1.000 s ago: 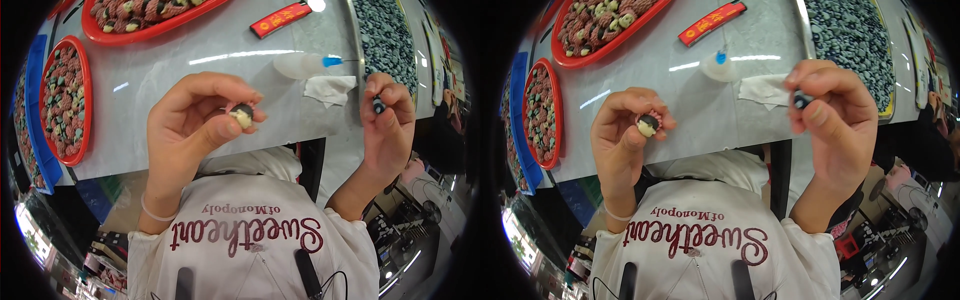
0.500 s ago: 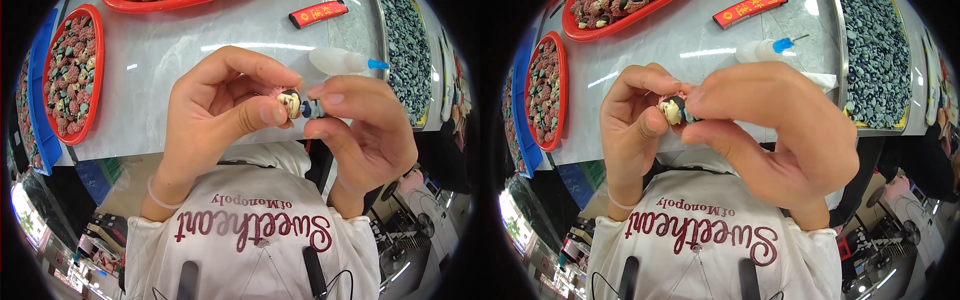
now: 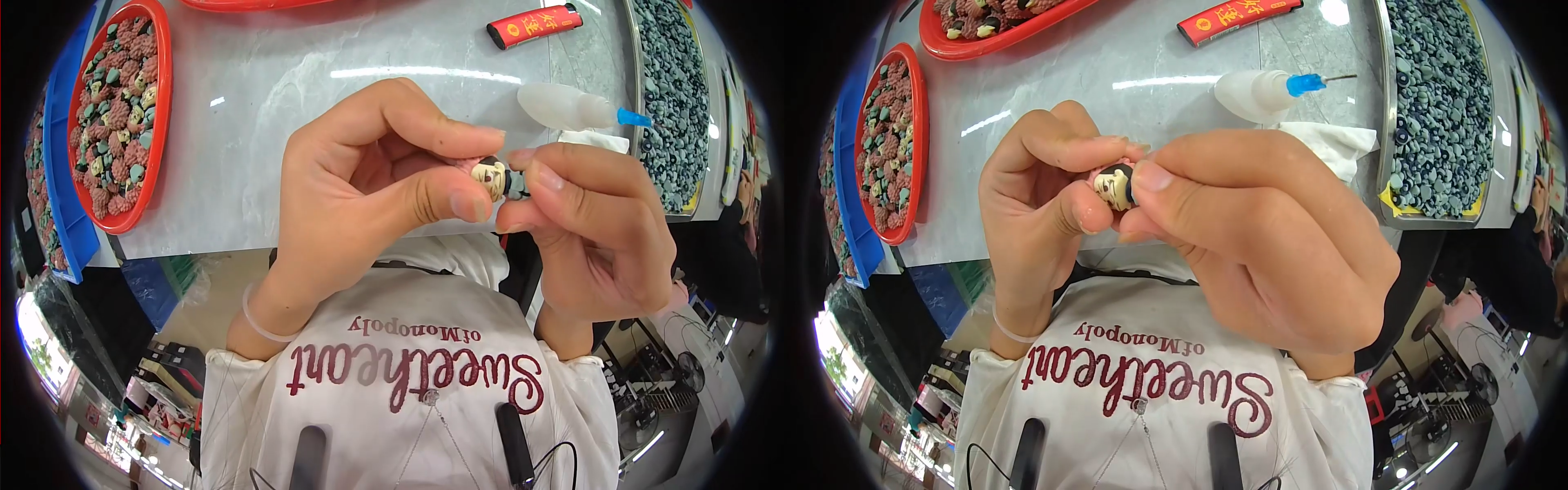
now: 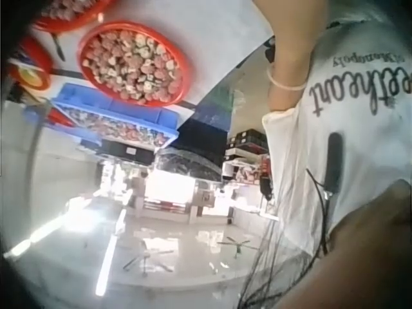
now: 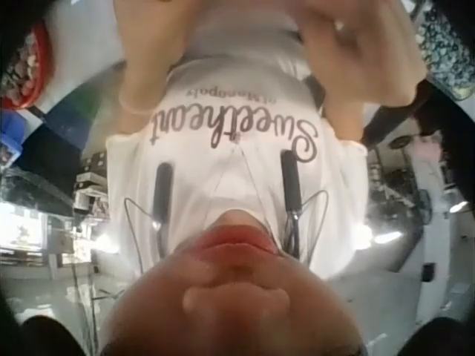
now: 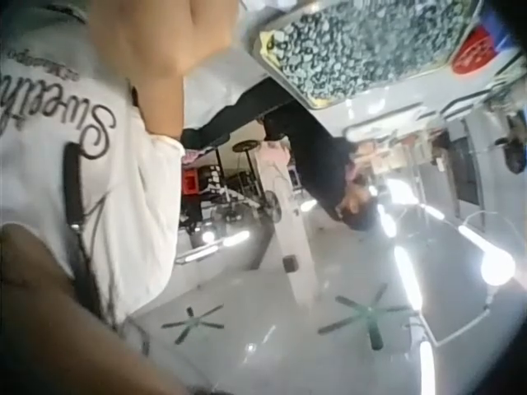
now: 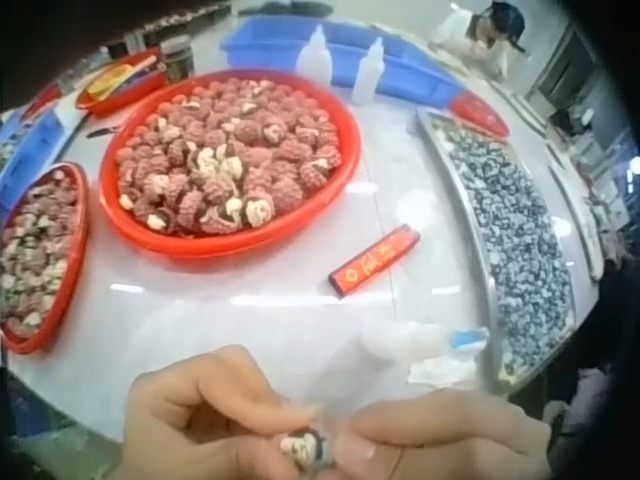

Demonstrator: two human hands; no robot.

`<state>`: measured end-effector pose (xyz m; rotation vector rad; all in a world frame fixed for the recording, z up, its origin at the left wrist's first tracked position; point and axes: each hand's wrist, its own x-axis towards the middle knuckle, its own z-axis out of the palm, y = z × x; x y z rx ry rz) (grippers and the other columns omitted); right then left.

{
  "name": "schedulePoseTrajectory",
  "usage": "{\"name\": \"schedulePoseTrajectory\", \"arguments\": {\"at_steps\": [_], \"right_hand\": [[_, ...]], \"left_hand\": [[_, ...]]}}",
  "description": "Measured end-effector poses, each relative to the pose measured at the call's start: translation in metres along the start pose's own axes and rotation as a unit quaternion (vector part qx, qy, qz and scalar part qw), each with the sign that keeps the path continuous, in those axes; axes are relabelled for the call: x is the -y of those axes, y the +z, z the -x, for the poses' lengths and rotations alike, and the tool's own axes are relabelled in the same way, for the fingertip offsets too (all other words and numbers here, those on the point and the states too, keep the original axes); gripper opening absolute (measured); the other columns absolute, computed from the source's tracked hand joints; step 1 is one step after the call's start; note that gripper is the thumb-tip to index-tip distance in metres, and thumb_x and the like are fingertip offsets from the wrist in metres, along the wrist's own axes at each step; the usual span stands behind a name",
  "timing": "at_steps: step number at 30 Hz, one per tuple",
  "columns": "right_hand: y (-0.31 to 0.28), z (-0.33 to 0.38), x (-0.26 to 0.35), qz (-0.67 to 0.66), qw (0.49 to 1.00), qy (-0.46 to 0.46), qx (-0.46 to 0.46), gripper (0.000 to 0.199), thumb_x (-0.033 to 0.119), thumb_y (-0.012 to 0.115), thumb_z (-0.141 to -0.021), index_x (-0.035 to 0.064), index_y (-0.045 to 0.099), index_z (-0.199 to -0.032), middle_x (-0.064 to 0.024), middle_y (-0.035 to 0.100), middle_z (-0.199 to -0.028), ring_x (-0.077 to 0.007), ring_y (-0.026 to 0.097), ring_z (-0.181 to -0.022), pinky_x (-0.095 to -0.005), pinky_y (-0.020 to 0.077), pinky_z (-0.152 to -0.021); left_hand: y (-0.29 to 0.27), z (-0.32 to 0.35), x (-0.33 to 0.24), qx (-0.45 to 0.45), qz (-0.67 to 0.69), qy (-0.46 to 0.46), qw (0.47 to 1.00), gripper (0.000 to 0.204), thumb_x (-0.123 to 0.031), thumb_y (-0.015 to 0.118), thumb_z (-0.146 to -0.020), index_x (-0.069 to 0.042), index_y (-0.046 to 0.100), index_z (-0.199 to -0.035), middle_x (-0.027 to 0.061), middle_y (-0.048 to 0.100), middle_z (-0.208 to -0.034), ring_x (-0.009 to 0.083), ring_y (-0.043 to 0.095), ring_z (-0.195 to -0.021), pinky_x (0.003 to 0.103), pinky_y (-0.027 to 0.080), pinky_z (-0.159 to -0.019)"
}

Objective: The person assembles small figurines by taking a figurine head from a tray, applying glue to it with a squeeze bottle, attaching a figurine body to the head, and placing the completed piece into another tray.

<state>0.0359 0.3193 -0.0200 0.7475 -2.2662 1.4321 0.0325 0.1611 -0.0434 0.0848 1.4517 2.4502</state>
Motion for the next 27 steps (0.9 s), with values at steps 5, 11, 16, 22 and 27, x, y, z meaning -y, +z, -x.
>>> {"name": "schedulePoseTrajectory", "arguments": {"at_steps": [5, 11, 16, 22, 27], "right_hand": [[0.003, 0.002, 0.001, -0.003, 1.0, 0.025, -0.018, 0.024, -0.002, 0.071, -0.062, -0.0025, 0.057, -0.082, -0.0173, 0.059, -0.078, -0.02, 0.06, -0.067, -0.0218, 0.0487, -0.052], [0.005, 0.003, 0.001, -0.011, 0.999, 0.031, -0.033, 0.022, -0.001, 0.07, -0.063, -0.0025, 0.058, -0.08, -0.0173, 0.059, -0.078, -0.0198, 0.061, -0.066, -0.0217, 0.049, -0.052], [0.007, 0.007, 0.002, 0.001, 0.998, 0.033, -0.045, 0.021, -0.001, 0.07, -0.063, -0.0026, 0.058, -0.079, -0.0175, 0.059, -0.078, -0.0198, 0.061, -0.067, -0.0216, 0.0488, -0.053], [0.003, 0.006, 0.001, -0.008, 0.999, 0.036, -0.037, 0.019, 0.0, 0.069, -0.065, -0.003, 0.058, -0.08, -0.0181, 0.059, -0.079, -0.0195, 0.06, -0.068, -0.0217, 0.0475, -0.054], [-0.009, 0.009, 0.001, -0.061, 0.994, 0.089, 0.0, 0.02, 0.0, 0.068, -0.066, -0.0032, 0.057, -0.083, -0.018, 0.059, -0.082, -0.0186, 0.058, -0.069, -0.0209, 0.0453, -0.057]], "left_hand": [[0.0, 0.0, 0.0, -0.003, 0.009, -0.004, 1.0, 0.034, -0.021, 0.072, -0.065, 0.001, 0.057, -0.086, 0.0043, 0.052, -0.077, 0.0147, 0.057, -0.076, 0.023, 0.047, -0.069], [0.0, 0.001, 0.0, -0.007, 0.01, 0.001, 1.0, 0.032, -0.018, 0.072, -0.066, 0.001, 0.057, -0.086, 0.0052, 0.053, -0.078, 0.014, 0.057, -0.076, 0.022, 0.047, -0.068], [0.001, 0.002, -0.001, -0.006, -0.003, 0.006, 1.0, 0.03, -0.017, 0.071, -0.067, 0.001, 0.057, -0.086, 0.0057, 0.055, -0.077, 0.0123, 0.056, -0.073, 0.021, 0.046, -0.065], [0.002, 0.001, 0.001, -0.012, -0.014, 0.004, 1.0, 0.034, -0.024, 0.07, -0.069, 0.001, 0.057, -0.088, 0.0059, 0.055, -0.077, 0.0112, 0.056, -0.07, 0.019, 0.047, -0.06], [0.005, 0.0, 0.001, -0.008, -0.007, -0.012, 1.0, 0.046, -0.035, 0.068, -0.068, 0.002, 0.054, -0.093, 0.0067, 0.056, -0.078, 0.0108, 0.057, -0.066, 0.019, 0.049, -0.049]]}}
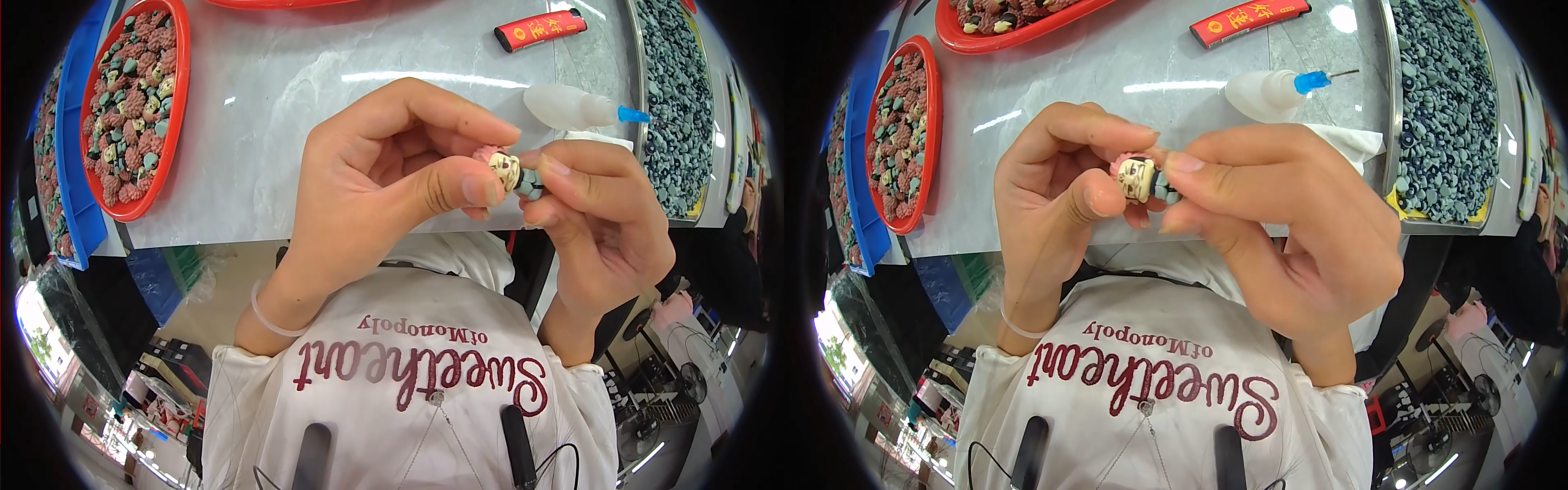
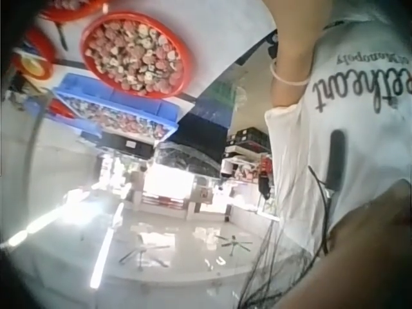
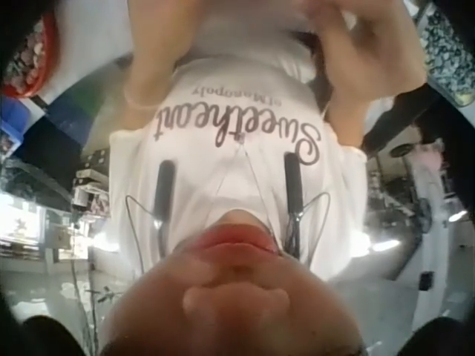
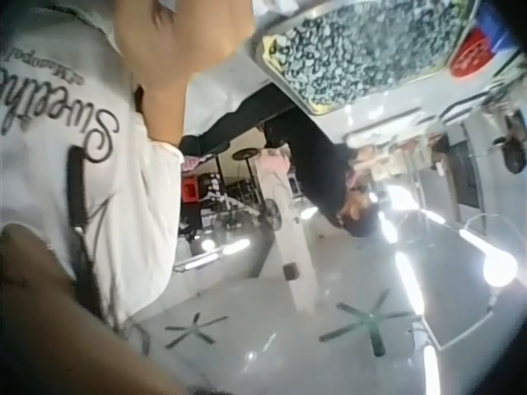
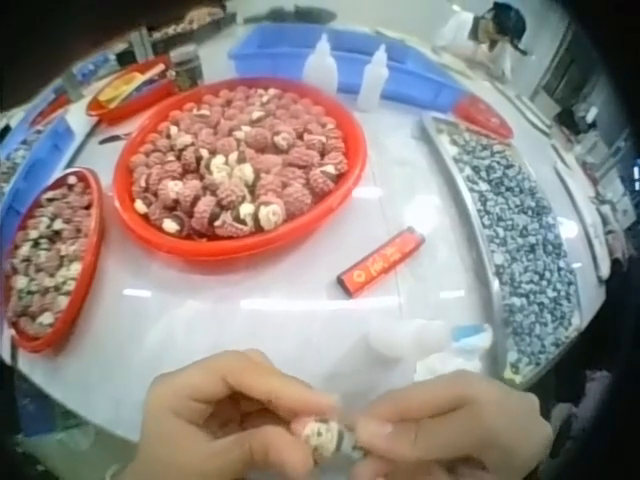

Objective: The person assembles small figurines by taking a figurine head from a tray, applying glue to it with a squeeze bottle, attaching a figurine body to the head, and placing the completed piece into another tray.

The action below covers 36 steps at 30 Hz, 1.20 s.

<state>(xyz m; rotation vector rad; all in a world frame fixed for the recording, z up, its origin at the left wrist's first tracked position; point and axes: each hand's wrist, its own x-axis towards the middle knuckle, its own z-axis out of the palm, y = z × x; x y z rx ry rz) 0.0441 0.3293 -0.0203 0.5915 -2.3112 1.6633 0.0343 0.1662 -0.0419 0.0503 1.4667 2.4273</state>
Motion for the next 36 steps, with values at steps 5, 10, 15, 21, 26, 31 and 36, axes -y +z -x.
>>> {"name": "schedulePoseTrajectory", "arguments": {"at_steps": [5, 10, 15, 21, 26, 31, 36], "right_hand": [[-0.005, -0.004, 0.001, -0.053, 0.995, 0.068, 0.048, 0.04, 0.024, 0.073, -0.062, -0.0017, 0.059, -0.089, -0.0098, 0.051, -0.081, -0.0156, 0.049, -0.071, -0.0226, 0.0386, -0.057], [-0.006, -0.009, 0.004, 0.037, 0.988, 0.043, 0.14, 0.054, 0.042, 0.069, -0.06, 0.0002, 0.06, -0.094, -0.0063, 0.047, -0.08, -0.0158, 0.046, -0.073, -0.0248, 0.0378, -0.059], [0.002, -0.004, -0.005, 0.058, 0.992, -0.022, 0.113, 0.054, 0.042, 0.067, -0.062, -0.0006, 0.06, -0.094, -0.0082, 0.048, -0.083, -0.0175, 0.049, -0.075, -0.0252, 0.0407, -0.062], [-0.004, -0.001, -0.001, 0.155, 0.981, -0.103, 0.059, 0.053, 0.035, 0.067, -0.067, -0.0052, 0.055, -0.099, -0.0163, 0.054, -0.094, -0.0206, 0.055, -0.077, -0.0254, 0.0461, -0.063], [-0.002, -0.002, -0.002, 0.227, 0.963, -0.14, 0.027, 0.049, 0.031, 0.067, -0.069, -0.0049, 0.054, -0.1, -0.0165, 0.054, -0.095, -0.0205, 0.054, -0.08, -0.0243, 0.0469, -0.063], [0.0, -0.001, -0.009, 0.176, 0.972, -0.152, 0.011, 0.05, 0.03, 0.069, -0.067, -0.0037, 0.053, -0.1, -0.0154, 0.052, -0.096, -0.0205, 0.053, -0.081, -0.0233, 0.0456, -0.062], [-0.008, 0.0, -0.002, 0.072, 0.993, -0.081, 0.045, 0.043, 0.022, 0.072, -0.067, -0.0005, 0.053, -0.099, -0.0143, 0.051, -0.096, -0.0202, 0.052, -0.079, -0.0242, 0.0451, -0.064]], "left_hand": [[0.002, 0.0, -0.004, 0.009, -0.012, -0.009, 1.0, 0.059, -0.038, 0.068, -0.068, 0.003, 0.046, -0.104, 0.0061, 0.055, -0.077, 0.0112, 0.057, -0.067, 0.02, 0.048, -0.053], [0.001, 0.001, -0.004, 0.036, 0.014, -0.01, 0.999, 0.064, -0.04, 0.066, -0.07, 0.004, 0.041, -0.11, 0.0045, 0.053, -0.075, 0.0103, 0.055, -0.066, 0.02, 0.045, -0.056], [-0.001, 0.0, -0.002, 0.061, -0.003, 0.014, 0.998, 0.063, -0.043, 0.062, -0.074, 0.004, 0.04, -0.11, 0.0053, 0.052, -0.079, 0.0104, 0.054, -0.071, 0.02, 0.043, -0.06], [-0.002, 0.0, 0.002, 0.068, -0.034, 0.03, 0.997, 0.045, -0.033, 0.05, -0.086, 0.005, 0.042, -0.109, 0.0101, 0.055, -0.087, 0.0135, 0.054, -0.076, 0.024, 0.045, -0.063], [-0.001, 0.003, -0.002, 0.095, -0.034, 0.009, 0.995, 0.035, -0.028, 0.049, -0.087, 0.005, 0.05, -0.097, 0.0109, 0.055, -0.088, 0.0153, 0.054, -0.08, 0.025, 0.045, -0.065], [-0.003, 0.003, 0.004, 0.122, -0.074, 0.046, 0.989, 0.028, -0.022, 0.057, -0.082, 0.005, 0.054, -0.09, 0.011, 0.054, -0.088, 0.0167, 0.054, -0.08, 0.028, 0.045, -0.068], [-0.006, 0.004, 0.0, 0.129, -0.042, 0.0, 0.991, 0.032, -0.018, 0.069, -0.071, 0.004, 0.054, -0.09, 0.0096, 0.054, -0.086, 0.0162, 0.053, -0.082, 0.027, 0.044, -0.071]]}}
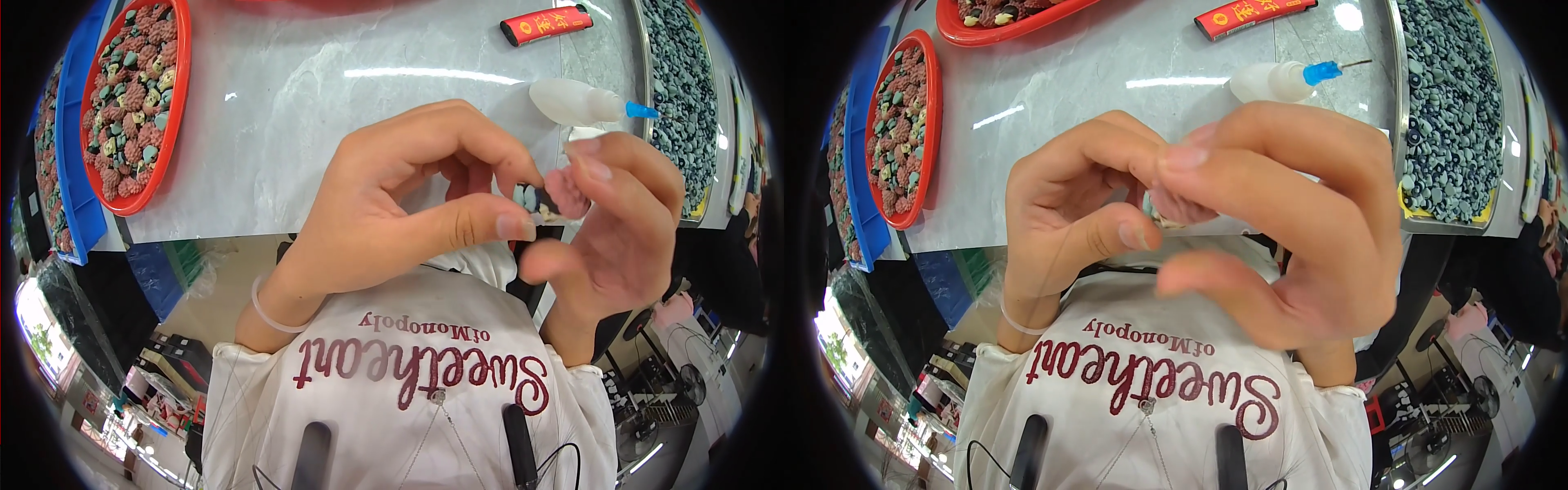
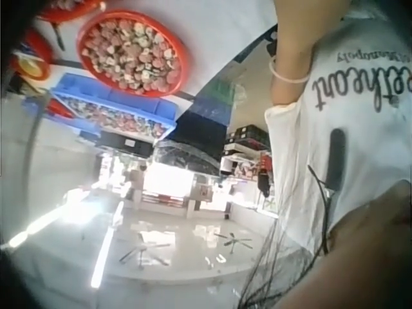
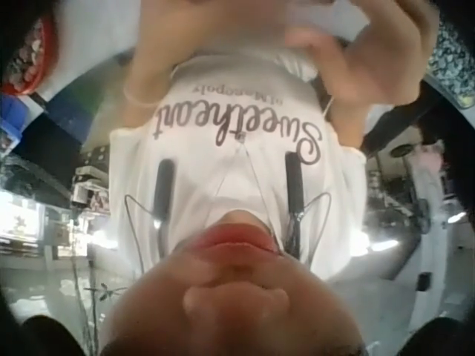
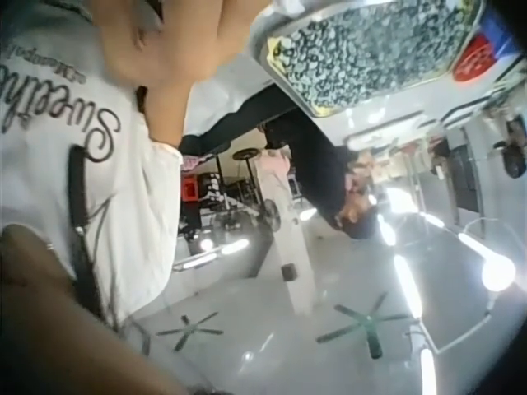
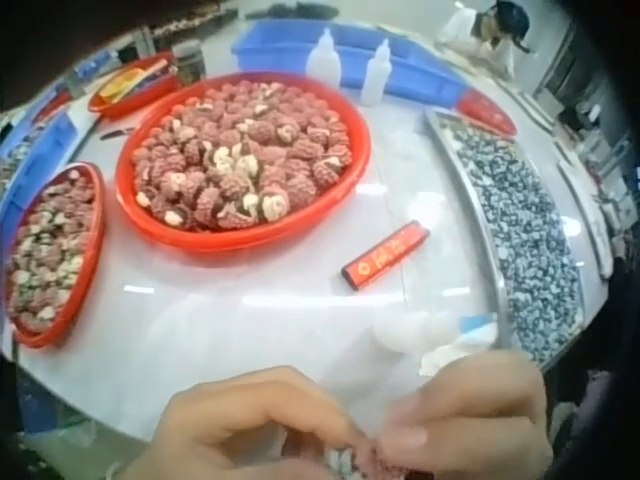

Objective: The person assembles small figurines by taking a figurine head from a tray, applying glue to it with a squeeze bottle, attaching a figurine body to the head, and placing the completed piece into another tray.

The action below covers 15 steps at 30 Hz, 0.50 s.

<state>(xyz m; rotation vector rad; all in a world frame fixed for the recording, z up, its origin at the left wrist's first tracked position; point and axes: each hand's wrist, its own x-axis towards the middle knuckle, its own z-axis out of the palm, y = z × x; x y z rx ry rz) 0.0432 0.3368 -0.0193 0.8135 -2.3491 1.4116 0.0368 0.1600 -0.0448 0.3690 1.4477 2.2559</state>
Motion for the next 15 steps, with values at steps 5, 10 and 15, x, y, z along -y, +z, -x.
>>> {"name": "schedulePoseTrajectory", "arguments": {"at_steps": [5, 10, 15], "right_hand": [[0.0, 0.001, -0.003, -0.05, 0.998, 0.014, -0.02, 0.032, 0.008, 0.07, -0.067, 0.0001, 0.053, -0.093, -0.0175, 0.052, -0.093, -0.0213, 0.054, -0.081, -0.0272, 0.0471, -0.067], [0.008, -0.001, -0.002, -0.04, 0.999, -0.004, -0.032, 0.028, 0.007, 0.067, -0.069, -0.0006, 0.052, -0.091, -0.0188, 0.053, -0.092, -0.0227, 0.054, -0.081, -0.0292, 0.0469, -0.069], [0.002, -0.008, 0.004, 0.085, 0.993, -0.084, 0.009, 0.028, 0.016, 0.066, -0.072, -0.001, 0.053, -0.091, -0.018, 0.053, -0.091, -0.0239, 0.052, -0.081, -0.0306, 0.0428, -0.069]], "left_hand": [[-0.005, -0.003, 0.001, -0.001, -0.037, 0.037, 0.999, 0.039, -0.017, 0.073, -0.066, 0.002, 0.052, -0.093, 0.0092, 0.053, -0.088, 0.0167, 0.054, -0.082, 0.027, 0.044, -0.071], [0.004, -0.004, -0.004, -0.053, 0.045, 0.025, 0.997, 0.054, -0.017, 0.077, -0.06, 0.002, 0.047, -0.102, 0.0126, 0.054, -0.098, 0.02, 0.055, -0.091, 0.028, 0.046, -0.078], [-0.005, 0.006, -0.015, -0.031, 0.03, 0.044, 0.998, 0.064, -0.019, 0.078, -0.059, 0.002, 0.044, -0.109, 0.0184, 0.053, -0.103, 0.0215, 0.056, -0.091, 0.031, 0.049, -0.073]]}}
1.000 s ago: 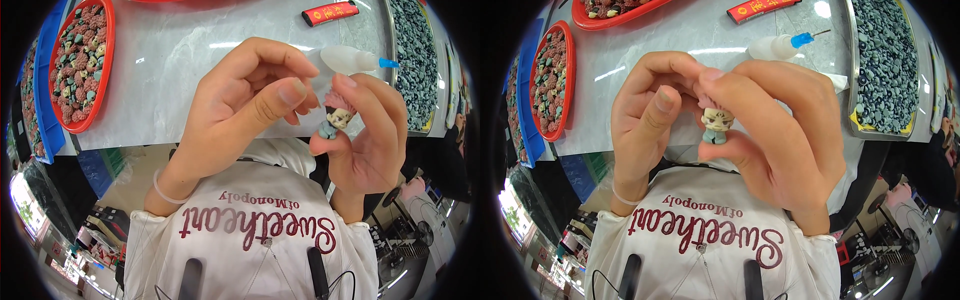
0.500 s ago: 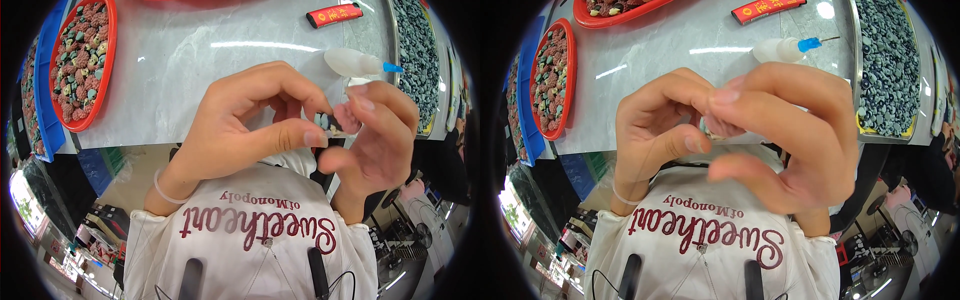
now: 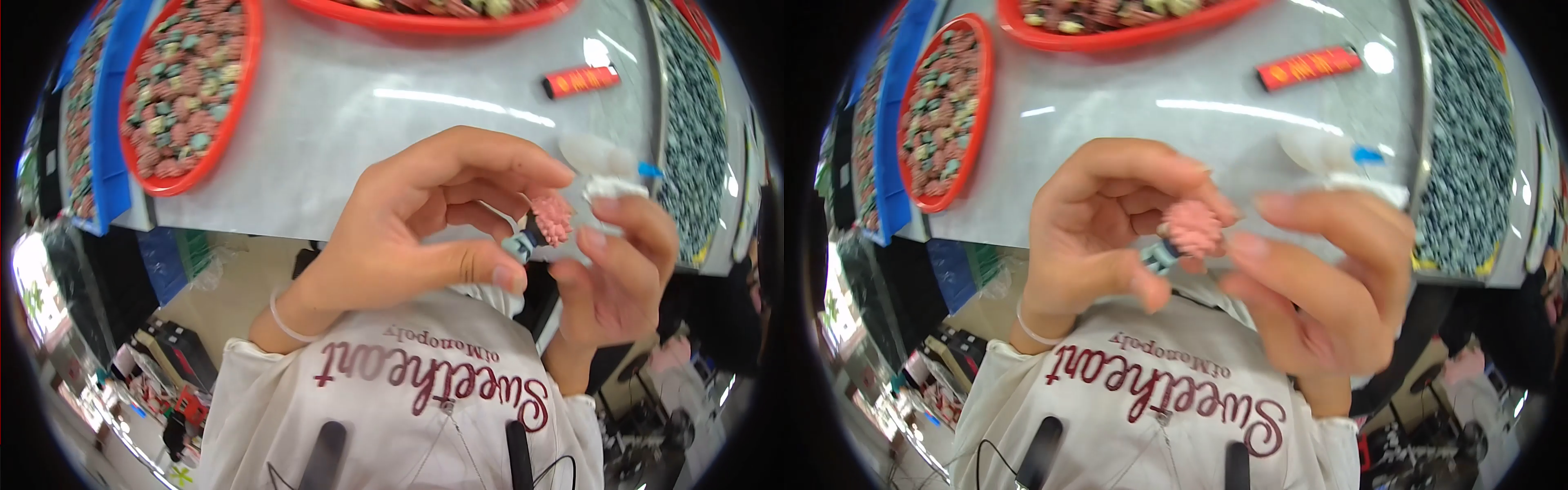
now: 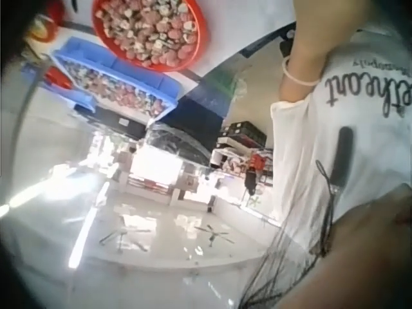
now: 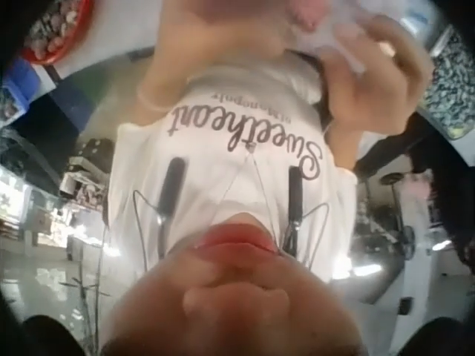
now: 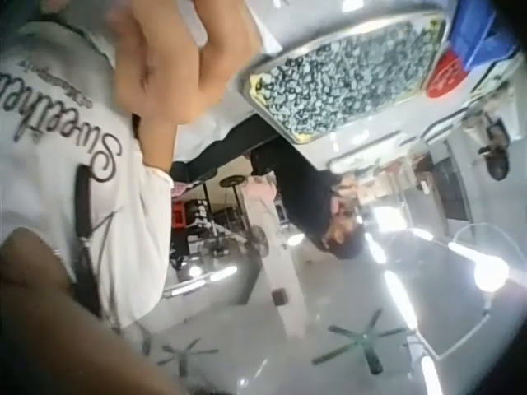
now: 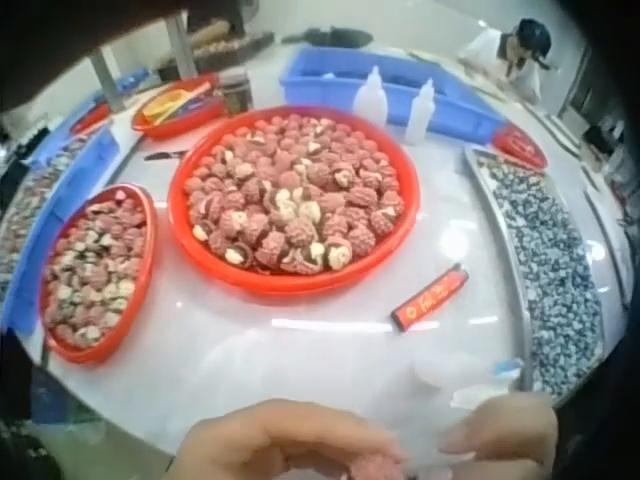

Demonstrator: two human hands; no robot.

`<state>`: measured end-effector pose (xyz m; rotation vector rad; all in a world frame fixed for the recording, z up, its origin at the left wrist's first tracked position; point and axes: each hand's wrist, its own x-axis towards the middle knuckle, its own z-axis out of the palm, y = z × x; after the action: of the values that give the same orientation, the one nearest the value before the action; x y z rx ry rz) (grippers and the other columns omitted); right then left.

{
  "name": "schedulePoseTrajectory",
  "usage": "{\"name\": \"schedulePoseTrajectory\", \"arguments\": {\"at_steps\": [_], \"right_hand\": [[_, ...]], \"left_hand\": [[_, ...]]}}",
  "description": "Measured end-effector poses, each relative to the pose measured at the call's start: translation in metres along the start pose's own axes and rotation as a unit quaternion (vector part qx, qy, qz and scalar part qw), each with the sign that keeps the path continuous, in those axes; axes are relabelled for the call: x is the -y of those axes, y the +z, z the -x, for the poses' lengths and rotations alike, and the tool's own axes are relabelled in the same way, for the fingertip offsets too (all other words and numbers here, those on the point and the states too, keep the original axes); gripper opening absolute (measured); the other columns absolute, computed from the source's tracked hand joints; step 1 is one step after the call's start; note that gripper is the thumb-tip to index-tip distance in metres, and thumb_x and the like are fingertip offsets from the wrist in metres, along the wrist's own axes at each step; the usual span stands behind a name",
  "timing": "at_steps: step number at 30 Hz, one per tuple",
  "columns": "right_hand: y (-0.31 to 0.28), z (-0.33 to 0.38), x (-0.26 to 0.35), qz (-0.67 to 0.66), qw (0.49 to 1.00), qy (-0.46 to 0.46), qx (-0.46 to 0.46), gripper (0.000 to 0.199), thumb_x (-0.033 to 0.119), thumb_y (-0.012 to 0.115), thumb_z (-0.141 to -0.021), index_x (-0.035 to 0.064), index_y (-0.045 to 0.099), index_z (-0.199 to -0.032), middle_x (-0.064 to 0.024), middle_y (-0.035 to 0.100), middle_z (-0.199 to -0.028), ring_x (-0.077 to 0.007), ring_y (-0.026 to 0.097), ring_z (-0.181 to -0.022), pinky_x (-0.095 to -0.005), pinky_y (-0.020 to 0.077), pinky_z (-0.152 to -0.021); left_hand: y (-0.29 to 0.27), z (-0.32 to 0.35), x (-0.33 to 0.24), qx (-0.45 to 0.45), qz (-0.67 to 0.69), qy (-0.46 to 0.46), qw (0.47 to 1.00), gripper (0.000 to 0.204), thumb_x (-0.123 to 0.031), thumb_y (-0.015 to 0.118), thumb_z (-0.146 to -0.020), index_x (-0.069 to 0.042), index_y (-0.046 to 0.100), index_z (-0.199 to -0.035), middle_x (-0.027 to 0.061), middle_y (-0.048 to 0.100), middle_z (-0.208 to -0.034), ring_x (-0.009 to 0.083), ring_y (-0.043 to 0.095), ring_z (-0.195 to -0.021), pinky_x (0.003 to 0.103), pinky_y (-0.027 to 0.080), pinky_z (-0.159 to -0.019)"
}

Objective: The person assembles small figurines by taking a figurine head from a tray, applying glue to it with a squeeze bottle, attaching a figurine body to the head, and placing the completed piece into another tray.

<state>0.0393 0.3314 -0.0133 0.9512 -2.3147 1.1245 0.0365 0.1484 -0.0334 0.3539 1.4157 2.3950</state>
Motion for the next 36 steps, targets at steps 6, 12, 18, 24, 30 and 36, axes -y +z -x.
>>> {"name": "schedulePoseTrajectory", "arguments": {"at_steps": [6, 12, 18, 24, 30, 36], "right_hand": [[0.0, 0.011, 0.006, -0.05, 0.988, 0.117, -0.085, 0.019, 0.011, 0.067, -0.066, 0.0034, 0.059, -0.082, -0.013, 0.056, -0.076, -0.0232, 0.051, -0.069, -0.0295, 0.0408, -0.061], [0.007, 0.006, 0.002, -0.04, 0.993, 0.099, -0.058, 0.017, 0.001, 0.062, -0.065, 0.0014, 0.059, -0.081, -0.0114, 0.056, -0.073, -0.0215, 0.05, -0.064, -0.0276, 0.0392, -0.056], [0.005, 0.007, 0.001, -0.043, 0.99, 0.113, -0.068, 0.019, -0.005, 0.059, -0.064, 0.0004, 0.059, -0.082, -0.011, 0.056, -0.072, -0.0195, 0.049, -0.061, -0.0256, 0.038, -0.054], [0.004, 0.008, 0.0, -0.05, 0.988, 0.127, -0.07, 0.022, -0.008, 0.058, -0.061, -0.0009, 0.06, -0.082, -0.0101, 0.055, -0.068, -0.0179, 0.048, -0.057, -0.0239, 0.036, -0.05], [0.004, 0.008, -0.001, -0.056, 0.988, 0.126, -0.071, 0.024, -0.011, 0.057, -0.057, -0.0014, 0.06, -0.079, -0.0092, 0.056, -0.066, -0.0161, 0.047, -0.053, -0.0229, 0.0344, -0.047], [0.002, 0.007, -0.004, -0.05, 0.989, 0.12, -0.073, 0.023, -0.01, 0.059, -0.057, -0.0004, 0.06, -0.077, -0.008, 0.055, -0.063, -0.0167, 0.048, -0.052, -0.0233, 0.0344, -0.046]], "left_hand": [[-0.066, 0.022, -0.063, -0.228, -0.354, 0.25, 0.872, 0.044, -0.02, 0.062, -0.075, -0.004, 0.045, -0.112, 0.0117, 0.052, -0.09, 0.0176, 0.051, -0.078, 0.025, 0.043, -0.06], [-0.1, 0.041, -0.094, -0.303, -0.725, 0.057, 0.616, 0.026, -0.008, 0.064, -0.07, -0.008, 0.057, -0.095, 0.0046, 0.055, -0.094, 0.0183, 0.05, -0.083, 0.027, 0.041, -0.069], [-0.113, 0.032, -0.104, -0.337, -0.79, 0.07, 0.507, 0.025, -0.017, 0.06, -0.075, -0.01, 0.057, -0.099, 0.0083, 0.052, -0.102, 0.0242, 0.045, -0.094, 0.033, 0.04, -0.078], [-0.11, 0.022, -0.102, -0.305, -0.766, 0.043, 0.564, 0.031, -0.021, 0.059, -0.076, -0.014, 0.055, -0.105, 0.01, 0.049, -0.104, 0.027, 0.044, -0.096, 0.036, 0.038, -0.082], [-0.097, 0.02, -0.098, -0.254, -0.825, 0.037, 0.504, 0.028, -0.02, 0.06, -0.074, -0.011, 0.055, -0.1, 0.0096, 0.047, -0.102, 0.0273, 0.044, -0.094, 0.036, 0.037, -0.081], [-0.088, 0.015, -0.105, -0.236, -0.794, 0.01, 0.561, 0.025, -0.017, 0.059, -0.075, -0.008, 0.054, -0.098, 0.0113, 0.046, -0.104, 0.0297, 0.044, -0.098, 0.037, 0.036, -0.084]]}}
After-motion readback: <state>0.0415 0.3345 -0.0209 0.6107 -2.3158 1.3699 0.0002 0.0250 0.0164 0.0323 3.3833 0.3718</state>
